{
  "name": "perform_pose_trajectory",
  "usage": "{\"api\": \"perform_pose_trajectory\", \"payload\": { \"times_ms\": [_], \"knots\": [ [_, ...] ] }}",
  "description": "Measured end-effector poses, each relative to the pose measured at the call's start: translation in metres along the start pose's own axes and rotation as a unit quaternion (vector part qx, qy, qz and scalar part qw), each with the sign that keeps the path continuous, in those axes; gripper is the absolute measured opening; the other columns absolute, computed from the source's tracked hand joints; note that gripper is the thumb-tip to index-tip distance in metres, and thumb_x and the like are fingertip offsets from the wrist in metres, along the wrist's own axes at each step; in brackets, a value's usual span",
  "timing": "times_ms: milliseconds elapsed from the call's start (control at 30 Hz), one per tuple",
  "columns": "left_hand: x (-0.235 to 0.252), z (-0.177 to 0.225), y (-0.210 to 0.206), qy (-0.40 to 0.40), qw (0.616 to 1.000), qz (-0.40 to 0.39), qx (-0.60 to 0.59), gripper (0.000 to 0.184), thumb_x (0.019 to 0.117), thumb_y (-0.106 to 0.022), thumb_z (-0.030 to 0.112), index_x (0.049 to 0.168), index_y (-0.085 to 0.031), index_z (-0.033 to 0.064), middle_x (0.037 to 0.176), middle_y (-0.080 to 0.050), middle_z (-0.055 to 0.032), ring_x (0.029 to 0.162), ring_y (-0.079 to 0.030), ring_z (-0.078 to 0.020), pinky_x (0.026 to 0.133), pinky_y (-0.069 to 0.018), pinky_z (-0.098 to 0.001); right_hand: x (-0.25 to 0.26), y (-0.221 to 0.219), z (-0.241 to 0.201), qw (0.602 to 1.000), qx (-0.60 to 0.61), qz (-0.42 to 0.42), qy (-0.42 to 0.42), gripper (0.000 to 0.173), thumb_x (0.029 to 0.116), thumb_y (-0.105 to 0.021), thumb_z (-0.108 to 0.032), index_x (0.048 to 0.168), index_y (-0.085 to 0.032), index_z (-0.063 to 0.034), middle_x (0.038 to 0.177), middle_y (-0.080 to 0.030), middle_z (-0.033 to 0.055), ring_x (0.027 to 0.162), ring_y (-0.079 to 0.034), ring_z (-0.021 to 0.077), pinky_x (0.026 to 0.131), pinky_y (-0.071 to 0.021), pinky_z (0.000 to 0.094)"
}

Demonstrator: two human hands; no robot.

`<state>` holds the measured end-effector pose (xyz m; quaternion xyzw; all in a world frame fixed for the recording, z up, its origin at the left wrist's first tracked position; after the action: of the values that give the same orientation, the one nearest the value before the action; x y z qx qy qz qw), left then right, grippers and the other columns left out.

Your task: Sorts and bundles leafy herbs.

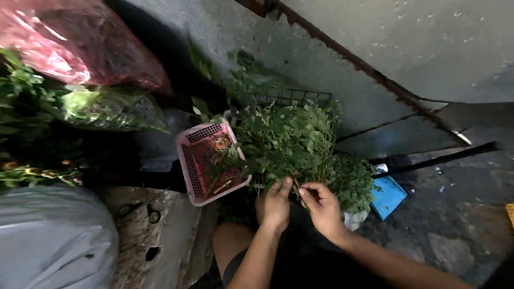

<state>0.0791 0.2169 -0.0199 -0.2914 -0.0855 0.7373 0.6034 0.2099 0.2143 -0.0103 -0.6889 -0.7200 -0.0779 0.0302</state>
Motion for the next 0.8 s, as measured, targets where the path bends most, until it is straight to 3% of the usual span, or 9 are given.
{"api": "perform_pose_trajectory", "payload": {
  "times_ms": [200,367,467,533,600,633,667,733,800],
  "knots": [
    [0.009,0.004,0.01,-0.032,0.996,-0.029,0.08,0.024,0.1064,-0.053,0.011,0.118,-0.066,-0.0042,0.115,-0.072,-0.0118,0.105,-0.069,-0.016,0.096,-0.056,-0.0345,0.005,0.002,0.006,0.987,-0.131,-0.083,-0.038,0.026,0.0973,-0.067,-0.016,0.119,-0.062,-0.0019,0.101,-0.067,0.0052,0.079,-0.065,0.0062,0.07,-0.0575,0.022],
    [0.017,0.007,0.001,-0.072,0.988,0.006,0.138,0.017,0.1046,-0.056,0.009,0.106,-0.068,-0.0027,0.092,-0.073,-0.0068,0.087,-0.07,-0.0124,0.084,-0.0585,-0.0304,0.009,0.004,0.007,0.964,-0.217,-0.151,0.013,0.041,0.0947,-0.069,-0.02,0.13,-0.058,-0.0019,0.098,-0.068,0.007,0.08,-0.066,0.0088,0.073,-0.0574,0.025],
    [0.03,0.01,0.009,-0.09,0.984,0.028,0.15,0.021,0.1068,-0.053,0.011,0.108,-0.068,-0.003,0.094,-0.074,-0.0081,0.086,-0.07,-0.0145,0.083,-0.0581,-0.0314,0.009,0.019,0.017,0.926,-0.283,-0.245,0.049,0.048,0.1015,-0.063,-0.033,0.139,-0.057,-0.0036,0.087,-0.068,0.008,0.073,-0.065,0.0154,0.071,-0.0581,0.0331],
    [0.037,0.013,0.016,-0.085,0.979,0.021,0.182,0.023,0.1073,-0.052,0.013,0.115,-0.068,-0.0024,0.1,-0.076,-0.0083,0.093,-0.072,-0.0159,0.087,-0.0584,-0.0326,0.022,0.042,0.023,0.868,-0.413,-0.258,0.103,0.047,0.102,-0.058,-0.048,0.126,-0.07,-0.0091,0.105,-0.074,0.0109,0.1,-0.071,0.0266,0.094,-0.0564,0.0488],
    [0.037,0.01,0.019,-0.084,0.978,0.012,0.193,0.024,0.1071,-0.053,0.012,0.121,-0.066,-0.0035,0.103,-0.076,-0.0092,0.095,-0.073,-0.0174,0.09,-0.0598,-0.0339,0.048,0.059,0.021,0.809,-0.522,-0.266,0.047,0.064,0.0936,-0.056,-0.07,0.124,-0.074,-0.0162,0.148,-0.056,0.0176,0.145,-0.04,0.0443,0.119,-0.021,0.0709],
    [0.036,0.008,0.019,-0.089,0.978,0.013,0.191,0.025,0.1069,-0.053,0.012,0.121,-0.065,-0.0046,0.104,-0.076,-0.0101,0.094,-0.074,-0.0183,0.089,-0.0609,-0.0344,0.062,0.06,0.011,0.806,-0.527,-0.27,-0.01,0.07,0.0885,-0.062,-0.072,0.129,-0.072,-0.0153,0.16,-0.041,0.0197,0.153,-0.023,0.0473,0.12,-0.0103,0.0737],
    [0.033,0.006,0.018,-0.095,0.977,0.018,0.189,0.024,0.1066,-0.054,0.011,0.121,-0.065,-0.0051,0.103,-0.076,-0.0106,0.093,-0.074,-0.0187,0.089,-0.0615,-0.0346,0.071,0.054,-0.001,0.823,-0.501,-0.264,-0.045,0.072,0.0875,-0.066,-0.069,0.136,-0.067,-0.0158,0.162,-0.038,0.0177,0.153,-0.023,0.0438,0.121,-0.0137,0.0702],
    [0.029,0.002,0.015,-0.114,0.974,0.033,0.193,0.023,0.1056,-0.057,0.013,0.116,-0.067,-0.0042,0.1,-0.076,-0.0096,0.092,-0.073,-0.0167,0.088,-0.0614,-0.0337,0.08,0.032,-0.021,0.893,-0.379,-0.234,-0.068,0.063,0.094,-0.066,-0.057,0.141,-0.062,-0.0153,0.151,-0.052,0.0118,0.142,-0.046,0.0295,0.117,-0.0377,0.0542],
    [0.025,-0.001,0.011,-0.136,0.971,0.041,0.194,0.019,0.104,-0.06,0.013,0.109,-0.069,-0.003,0.097,-0.075,-0.0092,0.09,-0.073,-0.0149,0.086,-0.0618,-0.0332,0.081,0.009,-0.024,0.95,-0.249,-0.183,-0.049,0.046,0.0974,-0.068,-0.043,0.129,-0.068,-0.0097,0.129,-0.066,0.012,0.118,-0.064,0.0217,0.102,-0.0536,0.042]
  ]
}}
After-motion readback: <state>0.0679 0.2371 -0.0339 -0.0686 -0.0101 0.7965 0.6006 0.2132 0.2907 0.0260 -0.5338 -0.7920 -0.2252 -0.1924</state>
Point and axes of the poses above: each hand's wrist, its own x-axis towards the middle knuckle, its own y-axis out of the back of the hand, z = x × y, the point moved 3 cm from there along x, towards the middle knuckle
